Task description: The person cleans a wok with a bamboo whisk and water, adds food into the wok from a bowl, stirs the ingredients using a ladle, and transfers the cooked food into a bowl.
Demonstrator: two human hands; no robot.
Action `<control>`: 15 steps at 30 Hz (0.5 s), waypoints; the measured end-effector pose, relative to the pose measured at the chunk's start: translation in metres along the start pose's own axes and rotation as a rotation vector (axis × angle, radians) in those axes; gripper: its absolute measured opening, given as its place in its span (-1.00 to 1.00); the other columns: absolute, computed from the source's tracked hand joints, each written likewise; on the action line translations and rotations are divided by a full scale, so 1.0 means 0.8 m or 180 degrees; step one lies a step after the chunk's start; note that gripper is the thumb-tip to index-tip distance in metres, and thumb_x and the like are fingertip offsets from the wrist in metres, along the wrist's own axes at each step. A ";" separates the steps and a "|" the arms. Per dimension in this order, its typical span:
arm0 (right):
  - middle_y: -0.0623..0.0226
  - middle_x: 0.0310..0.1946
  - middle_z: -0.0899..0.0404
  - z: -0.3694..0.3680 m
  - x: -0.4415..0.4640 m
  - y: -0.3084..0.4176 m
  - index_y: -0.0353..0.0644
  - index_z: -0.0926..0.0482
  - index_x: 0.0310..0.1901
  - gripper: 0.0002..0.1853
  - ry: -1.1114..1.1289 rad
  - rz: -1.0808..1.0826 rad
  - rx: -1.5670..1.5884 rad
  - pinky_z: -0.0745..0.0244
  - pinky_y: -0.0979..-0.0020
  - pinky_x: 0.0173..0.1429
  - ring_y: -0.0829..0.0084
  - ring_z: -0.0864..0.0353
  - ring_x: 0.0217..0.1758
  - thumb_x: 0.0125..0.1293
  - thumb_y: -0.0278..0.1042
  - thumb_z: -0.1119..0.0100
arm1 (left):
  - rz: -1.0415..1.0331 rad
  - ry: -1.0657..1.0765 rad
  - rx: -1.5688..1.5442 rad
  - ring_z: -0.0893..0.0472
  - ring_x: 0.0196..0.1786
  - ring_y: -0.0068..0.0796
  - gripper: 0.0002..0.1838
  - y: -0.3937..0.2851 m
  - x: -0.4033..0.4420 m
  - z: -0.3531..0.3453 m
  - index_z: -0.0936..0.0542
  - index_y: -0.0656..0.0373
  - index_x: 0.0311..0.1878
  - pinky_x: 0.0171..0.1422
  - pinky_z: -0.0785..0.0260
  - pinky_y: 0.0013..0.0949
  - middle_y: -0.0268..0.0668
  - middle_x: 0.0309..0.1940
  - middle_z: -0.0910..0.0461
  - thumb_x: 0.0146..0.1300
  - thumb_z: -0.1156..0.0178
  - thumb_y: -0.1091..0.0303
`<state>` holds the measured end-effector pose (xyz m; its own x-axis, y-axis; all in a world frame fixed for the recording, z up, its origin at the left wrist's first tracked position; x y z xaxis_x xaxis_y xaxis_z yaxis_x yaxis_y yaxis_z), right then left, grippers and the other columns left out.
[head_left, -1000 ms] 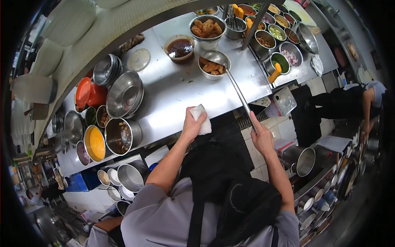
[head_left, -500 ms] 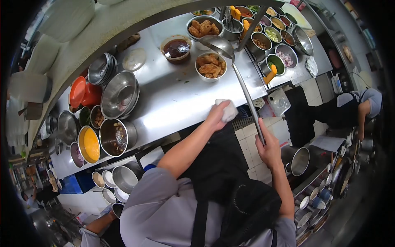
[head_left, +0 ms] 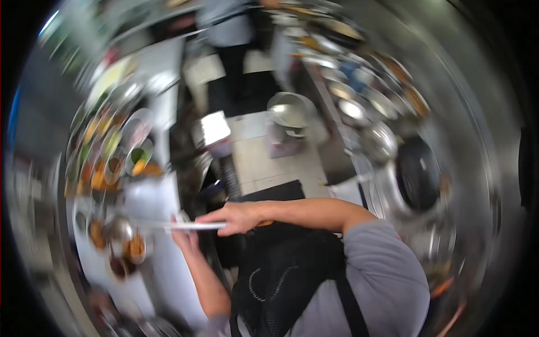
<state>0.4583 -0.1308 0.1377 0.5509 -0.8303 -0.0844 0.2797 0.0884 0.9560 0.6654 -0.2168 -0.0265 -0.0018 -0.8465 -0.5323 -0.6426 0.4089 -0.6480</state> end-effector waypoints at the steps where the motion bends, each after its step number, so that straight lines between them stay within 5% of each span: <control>1: 0.23 -0.51 -0.58 0.014 -0.040 0.010 0.14 -0.20 0.52 -0.26 0.0157 -0.0419 0.0576 -0.48 0.36 -0.48 0.45 -0.53 -0.61 0.32 -0.34 -0.19 | 0.0301 0.0260 0.0315 -0.63 -0.06 -0.32 -0.70 0.060 0.019 0.023 -0.52 0.16 0.03 0.04 -0.54 -0.18 -0.23 -0.10 -0.60 0.45 -0.12 0.13; 2: 0.37 -0.58 -0.50 0.029 -0.085 0.002 0.09 -0.20 0.52 -0.28 -0.0057 -0.0455 0.0889 -0.38 0.46 -0.58 0.57 -0.43 -0.70 0.34 -0.36 -0.17 | 0.0441 0.0667 0.0614 -0.63 -0.10 -0.33 -0.72 0.098 -0.023 -0.010 -0.52 0.17 0.03 0.02 -0.55 -0.19 -0.23 -0.08 -0.61 0.42 -0.17 0.18; 5: 0.38 -0.58 -0.51 0.046 -0.258 -0.017 0.05 -0.17 0.54 -0.28 -0.1116 -0.0635 0.0915 -0.38 0.47 -0.57 0.59 -0.43 -0.68 0.37 -0.39 -0.14 | 0.0858 0.1719 0.2901 -0.61 -0.15 -0.40 -0.70 0.231 -0.077 -0.023 -0.48 0.24 0.01 -0.16 -0.54 -0.24 -0.22 -0.08 -0.59 0.32 -0.25 0.30; 9: 0.36 -0.57 -0.58 -0.003 -0.513 -0.008 0.05 -0.19 0.53 -0.28 -0.3382 -0.1732 0.0967 -0.48 0.48 -0.46 0.61 -0.47 -0.67 0.35 -0.36 -0.17 | 0.1519 0.2212 0.3651 -0.61 -0.17 -0.33 -0.50 0.358 -0.141 -0.086 -0.37 0.27 0.07 -0.15 -0.54 -0.22 -0.16 -0.11 -0.54 0.11 -0.37 0.39; 13: 0.11 -0.25 -0.76 -0.062 -0.708 -0.022 -0.04 -0.21 0.51 -0.34 -0.6089 -0.2180 0.0069 -0.66 0.42 -0.22 0.50 -0.72 -0.46 0.39 -0.44 -0.13 | 0.1423 0.3010 0.3683 -0.58 -0.06 -0.27 -0.46 0.431 -0.191 -0.221 -0.32 0.19 0.16 -0.03 -0.52 -0.20 -0.17 -0.08 -0.52 0.14 -0.32 0.53; 15: -0.01 0.13 -0.62 -0.067 -0.810 -0.029 0.01 -0.11 0.55 -0.27 -0.6529 -0.3122 0.0341 -0.69 0.34 -0.02 0.17 -0.79 -0.13 0.40 -0.42 -0.16 | 0.1111 0.3570 0.3801 -0.57 -0.05 -0.28 -0.40 0.478 -0.209 -0.282 -0.31 0.16 0.24 0.03 -0.49 -0.24 -0.16 -0.04 -0.52 0.14 -0.32 0.53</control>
<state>0.1367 0.4350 0.1549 -0.9797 0.1409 -0.1426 -0.1961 -0.5253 0.8280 0.2472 0.0041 -0.0630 -0.8572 -0.2579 -0.4457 0.4096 0.1833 -0.8937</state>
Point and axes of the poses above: each hand's wrist, its own x-axis towards the middle knuckle, its own z-axis out of the back of the hand, y = z × x, the point moved 6 cm from there along x, towards the middle knuckle
